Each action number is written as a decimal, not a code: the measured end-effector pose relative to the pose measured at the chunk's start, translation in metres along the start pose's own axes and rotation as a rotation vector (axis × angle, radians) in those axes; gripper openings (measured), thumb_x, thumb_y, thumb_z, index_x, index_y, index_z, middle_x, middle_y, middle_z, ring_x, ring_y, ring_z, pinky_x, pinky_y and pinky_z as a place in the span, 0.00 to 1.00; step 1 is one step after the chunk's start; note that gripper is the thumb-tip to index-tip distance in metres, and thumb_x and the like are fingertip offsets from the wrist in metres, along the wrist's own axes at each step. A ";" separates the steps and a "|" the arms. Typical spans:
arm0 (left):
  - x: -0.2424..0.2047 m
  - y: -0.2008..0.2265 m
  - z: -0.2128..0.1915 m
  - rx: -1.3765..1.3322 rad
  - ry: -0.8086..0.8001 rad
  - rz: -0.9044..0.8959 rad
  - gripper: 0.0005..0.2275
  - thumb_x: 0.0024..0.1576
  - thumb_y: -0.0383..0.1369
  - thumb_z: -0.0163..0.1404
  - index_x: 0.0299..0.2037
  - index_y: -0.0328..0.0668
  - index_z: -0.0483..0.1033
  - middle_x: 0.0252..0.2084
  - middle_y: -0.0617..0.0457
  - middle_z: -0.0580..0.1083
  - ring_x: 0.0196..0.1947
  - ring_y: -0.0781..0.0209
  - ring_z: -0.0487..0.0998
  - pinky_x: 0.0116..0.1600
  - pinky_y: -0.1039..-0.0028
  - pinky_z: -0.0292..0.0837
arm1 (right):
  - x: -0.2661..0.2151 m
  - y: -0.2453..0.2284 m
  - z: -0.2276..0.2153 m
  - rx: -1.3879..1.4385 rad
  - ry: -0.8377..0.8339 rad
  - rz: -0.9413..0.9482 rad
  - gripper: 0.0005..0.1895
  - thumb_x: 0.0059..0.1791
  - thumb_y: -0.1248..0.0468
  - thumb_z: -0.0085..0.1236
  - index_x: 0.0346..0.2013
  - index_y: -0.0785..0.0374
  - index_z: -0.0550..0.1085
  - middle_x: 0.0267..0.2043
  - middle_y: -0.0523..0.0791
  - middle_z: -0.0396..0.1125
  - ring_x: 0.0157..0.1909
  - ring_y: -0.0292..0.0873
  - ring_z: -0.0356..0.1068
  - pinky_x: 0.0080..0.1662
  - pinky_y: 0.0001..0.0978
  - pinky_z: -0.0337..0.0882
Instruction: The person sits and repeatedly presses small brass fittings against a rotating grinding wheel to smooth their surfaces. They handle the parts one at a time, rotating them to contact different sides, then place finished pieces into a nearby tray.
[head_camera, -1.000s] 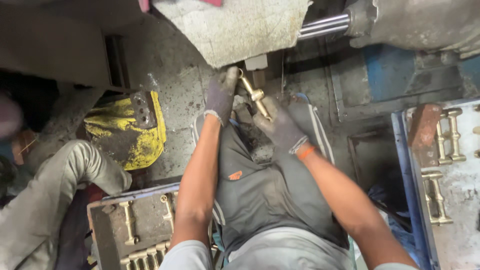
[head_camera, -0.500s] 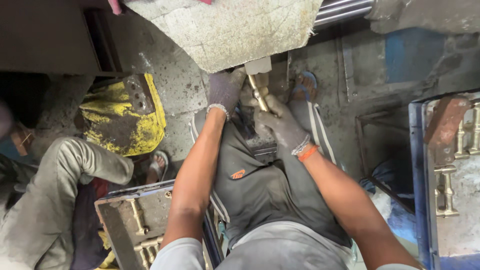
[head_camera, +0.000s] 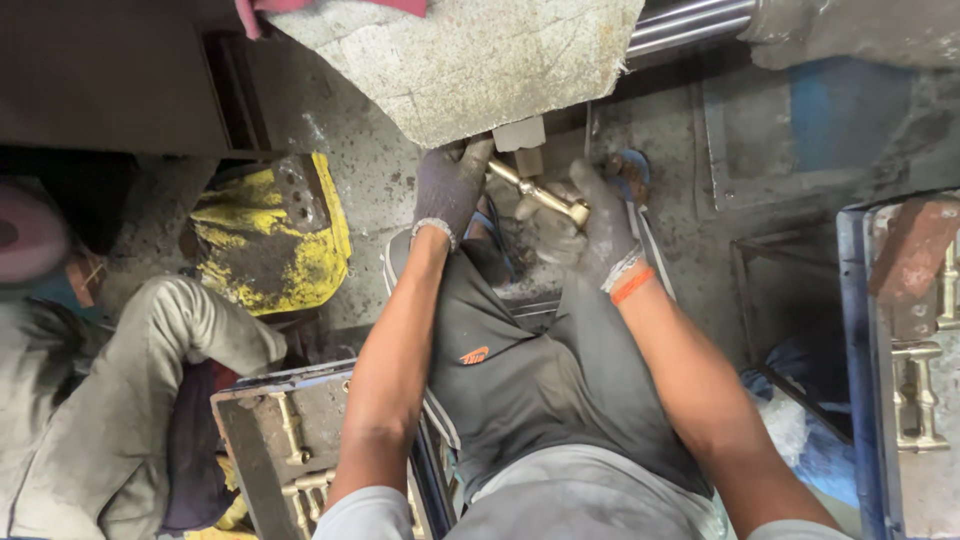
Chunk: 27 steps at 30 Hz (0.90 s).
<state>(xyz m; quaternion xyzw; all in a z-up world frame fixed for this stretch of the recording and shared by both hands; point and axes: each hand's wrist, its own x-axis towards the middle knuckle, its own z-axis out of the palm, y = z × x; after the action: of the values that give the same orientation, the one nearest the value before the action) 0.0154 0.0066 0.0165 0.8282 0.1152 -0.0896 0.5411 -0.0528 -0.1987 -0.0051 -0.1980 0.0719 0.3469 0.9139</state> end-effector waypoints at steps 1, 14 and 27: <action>-0.001 0.000 -0.001 0.036 0.000 -0.120 0.15 0.60 0.39 0.55 0.41 0.31 0.80 0.25 0.51 0.75 0.22 0.68 0.71 0.28 0.73 0.67 | 0.000 -0.004 -0.001 -0.002 -0.002 0.032 0.43 0.56 0.35 0.41 0.45 0.80 0.74 0.17 0.35 0.50 0.16 0.31 0.47 0.23 0.29 0.51; -0.064 0.021 -0.023 -0.294 -0.041 0.010 0.11 0.62 0.38 0.53 0.41 0.37 0.76 0.29 0.56 0.74 0.22 0.70 0.72 0.28 0.77 0.65 | 0.005 -0.028 -0.007 -0.044 0.027 0.093 0.42 0.55 0.32 0.36 0.43 0.72 0.73 0.21 0.44 0.62 0.14 0.33 0.51 0.21 0.27 0.56; -0.152 0.020 0.015 0.168 -0.050 0.365 0.26 0.54 0.30 0.60 0.64 0.41 0.70 0.50 0.40 0.77 0.51 0.44 0.79 0.54 0.64 0.73 | 0.009 -0.040 0.013 -0.784 0.175 -0.609 0.18 0.55 0.73 0.49 0.60 0.66 0.70 0.55 0.42 0.65 0.55 0.33 0.64 0.59 0.24 0.66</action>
<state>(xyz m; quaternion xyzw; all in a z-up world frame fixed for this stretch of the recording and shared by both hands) -0.1243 -0.0295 0.0696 0.8749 -0.0583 -0.0200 0.4803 -0.0194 -0.2155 0.0165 -0.5667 -0.0485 0.0475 0.8211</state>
